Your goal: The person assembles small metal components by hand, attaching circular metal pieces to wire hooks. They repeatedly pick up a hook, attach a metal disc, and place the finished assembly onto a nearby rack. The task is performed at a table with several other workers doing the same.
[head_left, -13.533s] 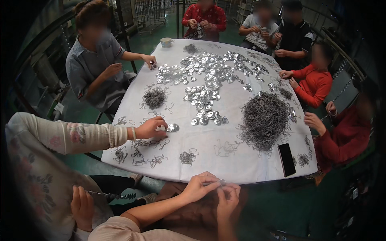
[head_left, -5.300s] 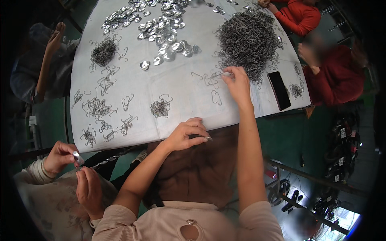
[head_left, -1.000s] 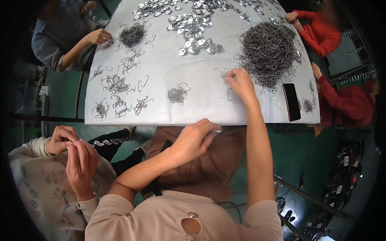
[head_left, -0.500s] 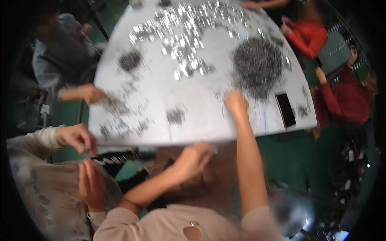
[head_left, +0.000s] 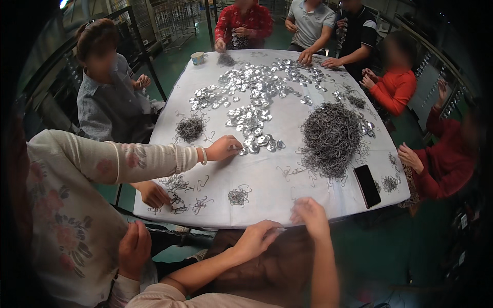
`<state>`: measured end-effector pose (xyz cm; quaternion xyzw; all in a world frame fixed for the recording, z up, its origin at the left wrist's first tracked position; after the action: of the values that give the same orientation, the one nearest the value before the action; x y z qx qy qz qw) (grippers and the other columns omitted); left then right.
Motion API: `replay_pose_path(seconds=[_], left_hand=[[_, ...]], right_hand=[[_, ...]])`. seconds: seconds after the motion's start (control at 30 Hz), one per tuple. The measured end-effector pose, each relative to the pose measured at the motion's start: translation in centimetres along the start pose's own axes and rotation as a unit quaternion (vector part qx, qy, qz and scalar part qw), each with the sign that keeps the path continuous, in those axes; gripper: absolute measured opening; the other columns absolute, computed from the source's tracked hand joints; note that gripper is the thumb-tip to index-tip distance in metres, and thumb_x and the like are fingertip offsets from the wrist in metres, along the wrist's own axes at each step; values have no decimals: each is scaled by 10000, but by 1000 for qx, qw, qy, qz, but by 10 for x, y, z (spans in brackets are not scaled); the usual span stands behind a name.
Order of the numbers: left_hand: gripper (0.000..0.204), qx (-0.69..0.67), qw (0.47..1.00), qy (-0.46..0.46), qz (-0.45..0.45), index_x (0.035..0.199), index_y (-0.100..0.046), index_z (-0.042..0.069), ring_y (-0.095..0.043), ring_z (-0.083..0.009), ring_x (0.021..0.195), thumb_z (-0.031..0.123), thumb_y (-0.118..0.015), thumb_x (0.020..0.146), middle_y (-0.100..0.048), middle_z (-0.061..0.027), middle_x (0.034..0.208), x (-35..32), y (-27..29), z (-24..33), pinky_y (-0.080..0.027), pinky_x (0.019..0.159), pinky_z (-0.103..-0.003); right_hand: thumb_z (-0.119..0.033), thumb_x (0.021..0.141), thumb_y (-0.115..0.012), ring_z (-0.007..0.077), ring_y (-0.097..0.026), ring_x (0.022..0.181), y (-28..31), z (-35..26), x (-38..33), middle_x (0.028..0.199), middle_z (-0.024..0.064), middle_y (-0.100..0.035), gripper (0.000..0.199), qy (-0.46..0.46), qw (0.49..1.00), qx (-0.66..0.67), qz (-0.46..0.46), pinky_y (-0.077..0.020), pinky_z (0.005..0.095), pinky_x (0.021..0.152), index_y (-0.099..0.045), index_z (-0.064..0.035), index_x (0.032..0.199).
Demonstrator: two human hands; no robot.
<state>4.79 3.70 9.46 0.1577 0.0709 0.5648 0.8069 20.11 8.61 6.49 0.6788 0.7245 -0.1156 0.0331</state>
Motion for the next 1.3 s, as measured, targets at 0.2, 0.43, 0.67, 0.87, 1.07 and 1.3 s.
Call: replay_pose_path(seconds=[0.2, 0.43, 0.67, 0.87, 1.07, 1.3], left_hand=[[214, -37, 999, 21, 26, 1058, -617, -30, -687, -247, 890, 23, -641, 852, -685, -169, 963, 4, 6, -4, -557, 763, -321], [190, -21, 999, -4, 44, 1006, -670, -6, -672, -171, 841, 32, -688, 821, -684, -123, 938, 6, 18, 16, -545, 731, -285], [202, -34, 999, 1, 32, 1026, -678, -4, -660, -166, 813, -7, -664, 825, -673, -120, 906, 8, 18, 8, -529, 705, -275], [189, -7, 1000, -27, 11, 981, -682, -8, -672, -215, 778, 1, -690, 793, -662, -131, 859, 13, 14, 5, -534, 673, -288], [210, -20, 997, -72, 31, 1042, -699, 26, -641, -156, 790, 43, -660, 836, -688, -109, 925, 35, 26, 3, -499, 693, -272], [175, 329, 907, -208, 160, 976, -722, 86, -608, -268, 922, 140, -646, 827, -688, -74, 986, 208, 63, -54, -494, 788, -366]], right_hand=[[-13, 879, -616, 89, -587, 729, -18, 7, -65, 884, 67, -609, 78, 46, 996, 62, 51, -467, 184, 588, -600, 35, 939], [5, 818, -659, 100, -546, 828, -21, -18, -75, 991, 49, -530, 47, 164, 965, -110, 172, -449, 201, 633, -624, 5, 848], [-35, 816, -661, 107, -512, 807, -27, -5, -69, 995, 42, -539, 52, 117, 978, -91, 143, -392, 207, 656, -634, -18, 857], [-29, 822, -659, 90, -481, 774, -21, 1, -68, 1023, 42, -516, 60, 141, 968, -59, 199, -410, 215, 668, -629, -22, 875], [-74, 836, -681, 164, -505, 867, -20, -17, -78, 1027, 66, -502, 70, 204, 946, -114, 224, -428, 264, 768, -638, -34, 875], [-50, 827, -689, 179, -531, 892, -24, -33, -87, 1041, 80, -507, 65, 235, 933, -171, 214, -446, 286, 781, -660, -30, 881]])
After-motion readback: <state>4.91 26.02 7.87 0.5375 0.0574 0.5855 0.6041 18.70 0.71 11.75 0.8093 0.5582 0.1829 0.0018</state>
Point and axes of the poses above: each hand's wrist, its own x-axis towards the middle knuckle, its own y-axis out of the back of the hand, z = x × y, the point moved 10 cm from there along x, towards the middle knuckle
